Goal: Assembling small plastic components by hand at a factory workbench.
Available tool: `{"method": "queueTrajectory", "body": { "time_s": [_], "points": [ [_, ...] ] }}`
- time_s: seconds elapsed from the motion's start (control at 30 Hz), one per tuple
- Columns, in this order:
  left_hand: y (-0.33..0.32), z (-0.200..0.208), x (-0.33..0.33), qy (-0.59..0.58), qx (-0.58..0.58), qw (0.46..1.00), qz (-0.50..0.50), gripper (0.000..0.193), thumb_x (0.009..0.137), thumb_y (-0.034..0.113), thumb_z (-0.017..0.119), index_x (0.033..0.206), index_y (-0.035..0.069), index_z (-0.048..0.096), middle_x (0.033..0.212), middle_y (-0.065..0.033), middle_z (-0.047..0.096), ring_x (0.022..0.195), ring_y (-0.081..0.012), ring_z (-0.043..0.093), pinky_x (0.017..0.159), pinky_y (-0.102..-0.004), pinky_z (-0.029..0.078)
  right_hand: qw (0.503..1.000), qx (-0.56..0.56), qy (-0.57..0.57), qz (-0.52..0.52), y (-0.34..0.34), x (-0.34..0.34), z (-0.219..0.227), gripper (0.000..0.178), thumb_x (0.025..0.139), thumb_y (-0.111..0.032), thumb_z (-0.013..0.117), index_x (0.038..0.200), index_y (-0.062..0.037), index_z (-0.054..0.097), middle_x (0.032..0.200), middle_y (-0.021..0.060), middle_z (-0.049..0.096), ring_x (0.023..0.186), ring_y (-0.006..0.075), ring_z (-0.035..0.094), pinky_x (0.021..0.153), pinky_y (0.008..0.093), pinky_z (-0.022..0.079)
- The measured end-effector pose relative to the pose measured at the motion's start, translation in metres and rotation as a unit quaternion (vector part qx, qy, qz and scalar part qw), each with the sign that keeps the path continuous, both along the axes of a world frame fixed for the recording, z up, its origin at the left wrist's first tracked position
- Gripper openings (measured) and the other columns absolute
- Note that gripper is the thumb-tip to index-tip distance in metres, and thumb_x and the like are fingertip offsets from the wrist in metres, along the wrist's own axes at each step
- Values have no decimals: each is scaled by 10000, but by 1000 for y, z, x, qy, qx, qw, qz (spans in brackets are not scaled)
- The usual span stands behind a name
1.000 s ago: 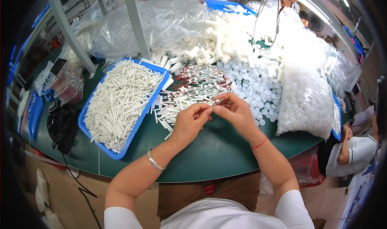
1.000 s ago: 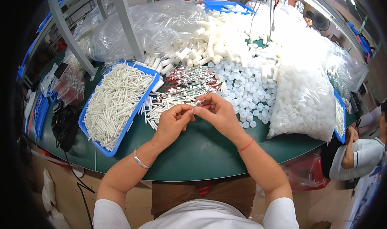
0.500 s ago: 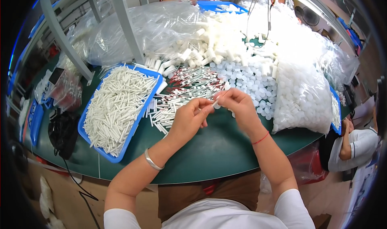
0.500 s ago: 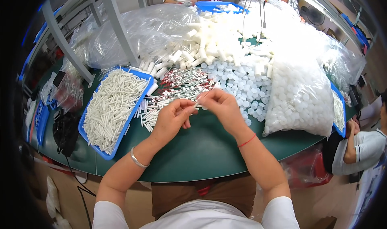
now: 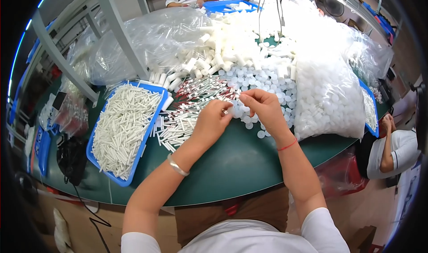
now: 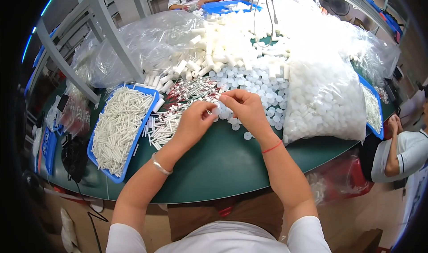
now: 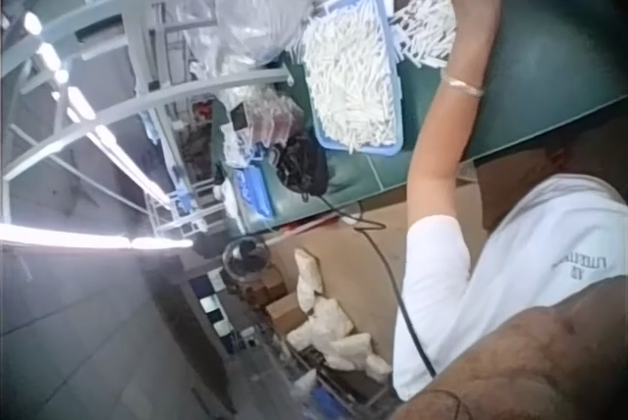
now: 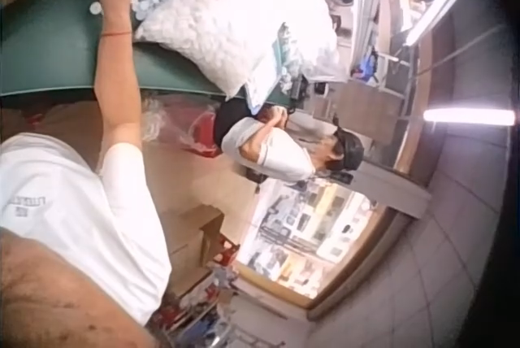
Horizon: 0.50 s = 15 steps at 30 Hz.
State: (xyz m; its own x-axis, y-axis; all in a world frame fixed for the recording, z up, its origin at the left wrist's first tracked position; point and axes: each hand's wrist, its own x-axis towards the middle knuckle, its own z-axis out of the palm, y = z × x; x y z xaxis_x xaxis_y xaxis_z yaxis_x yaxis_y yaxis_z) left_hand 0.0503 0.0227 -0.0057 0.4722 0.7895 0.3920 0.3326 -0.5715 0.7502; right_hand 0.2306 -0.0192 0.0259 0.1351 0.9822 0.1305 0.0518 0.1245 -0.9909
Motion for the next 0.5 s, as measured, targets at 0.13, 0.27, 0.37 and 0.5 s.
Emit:
{"method": "queueTrajectory", "body": {
  "time_s": [0.13, 0.27, 0.37, 0.5],
  "points": [
    [-10, 13, -25, -311, -405, 859, -42, 360, 921, 103, 622, 1248, -30, 555, 1054, -100, 661, 873, -129, 646, 789, -243, 534, 997, 21, -66, 26, -8, -11, 5, 179, 846, -144, 715, 919, 19, 699, 759, 2, 649, 668, 36, 533, 575, 201, 422],
    [-17, 13, -36, -391, -452, 799, -63, 360, 938, 110, 606, 1269, -19, 542, 1093, -116, 647, 885, -131, 642, 829, -242, 554, 996, 27, -84, 21, -10, -18, -1, 163, 838, -129, 714, 907, 19, 706, 802, 40, 677, 695, 62, 577, 619, 213, 466],
    [-18, 11, -40, -402, -459, 790, -55, 353, 939, 107, 604, 1262, -20, 545, 1092, -119, 647, 879, -126, 640, 824, -238, 556, 995, 23, -91, 31, -10, -20, -2, 161, 836, -123, 715, 906, 22, 704, 825, 44, 676, 707, 66, 586, 629, 216, 474],
    [-18, 8, -43, -405, -448, 795, -55, 354, 947, 138, 600, 1257, -24, 544, 1109, -127, 646, 875, -137, 633, 841, -270, 550, 995, 18, -94, 28, -9, -19, -3, 157, 833, -116, 716, 909, 22, 704, 829, 47, 674, 723, 70, 596, 643, 217, 483]
  ]
}}
